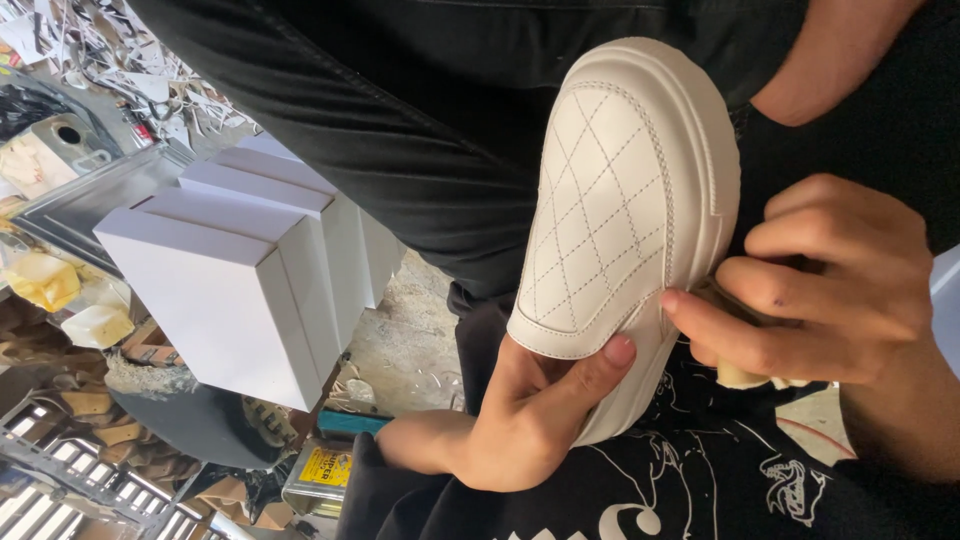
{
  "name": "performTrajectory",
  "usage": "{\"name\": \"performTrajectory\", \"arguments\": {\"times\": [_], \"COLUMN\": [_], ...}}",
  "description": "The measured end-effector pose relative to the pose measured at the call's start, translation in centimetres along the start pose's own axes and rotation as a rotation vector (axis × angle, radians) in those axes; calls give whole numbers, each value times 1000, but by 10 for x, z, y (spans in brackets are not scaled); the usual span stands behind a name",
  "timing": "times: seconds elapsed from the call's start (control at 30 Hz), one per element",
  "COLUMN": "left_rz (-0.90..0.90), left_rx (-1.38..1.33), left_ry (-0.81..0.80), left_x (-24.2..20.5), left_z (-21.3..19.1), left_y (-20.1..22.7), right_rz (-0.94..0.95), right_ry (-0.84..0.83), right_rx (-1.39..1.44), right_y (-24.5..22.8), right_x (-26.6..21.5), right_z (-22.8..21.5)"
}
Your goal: The person sits cross-legged on the floor and uses a small cloth to wipe the exterior of a white slip-on shoe. They rub the upper, sides, and sole repeatedly, turning the shoe to access different areas.
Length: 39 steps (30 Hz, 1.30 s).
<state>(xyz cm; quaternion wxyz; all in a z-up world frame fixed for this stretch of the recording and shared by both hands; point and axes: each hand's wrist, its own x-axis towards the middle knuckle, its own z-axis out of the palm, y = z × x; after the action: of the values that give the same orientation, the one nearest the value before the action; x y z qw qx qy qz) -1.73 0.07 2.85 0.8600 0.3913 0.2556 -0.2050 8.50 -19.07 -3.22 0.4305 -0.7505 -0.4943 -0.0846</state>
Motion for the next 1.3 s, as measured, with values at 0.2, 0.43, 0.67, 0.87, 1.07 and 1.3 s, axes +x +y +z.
{"name": "performTrajectory", "arguments": {"times": [0.2, 0.43, 0.67, 0.87, 1.07, 1.3], "left_rz": [7, -30, -64, -66, -48, 55], "left_rx": [-27, -90, -157, -181, -235, 55], "left_ry": [-46, -34, -21, 3, -5, -35], "left_x": [0, -2, -2, -1, -1, 14], "left_z": [0, 1, -1, -2, -3, -6], "left_y": [2, 2, -2, -1, -5, -11], "right_rz": [-57, -97, -120, -89, -3, 314], "right_ry": [29, -20, -39, 24, -60, 173], "right_rx": [-1, -12, -10, 18, 61, -41], "right_y": [2, 4, 5, 5, 2, -32], "right_x": [-4, -3, -8, -12, -21, -29], "right_z": [1, -2, -4, 1, -6, 32]}}
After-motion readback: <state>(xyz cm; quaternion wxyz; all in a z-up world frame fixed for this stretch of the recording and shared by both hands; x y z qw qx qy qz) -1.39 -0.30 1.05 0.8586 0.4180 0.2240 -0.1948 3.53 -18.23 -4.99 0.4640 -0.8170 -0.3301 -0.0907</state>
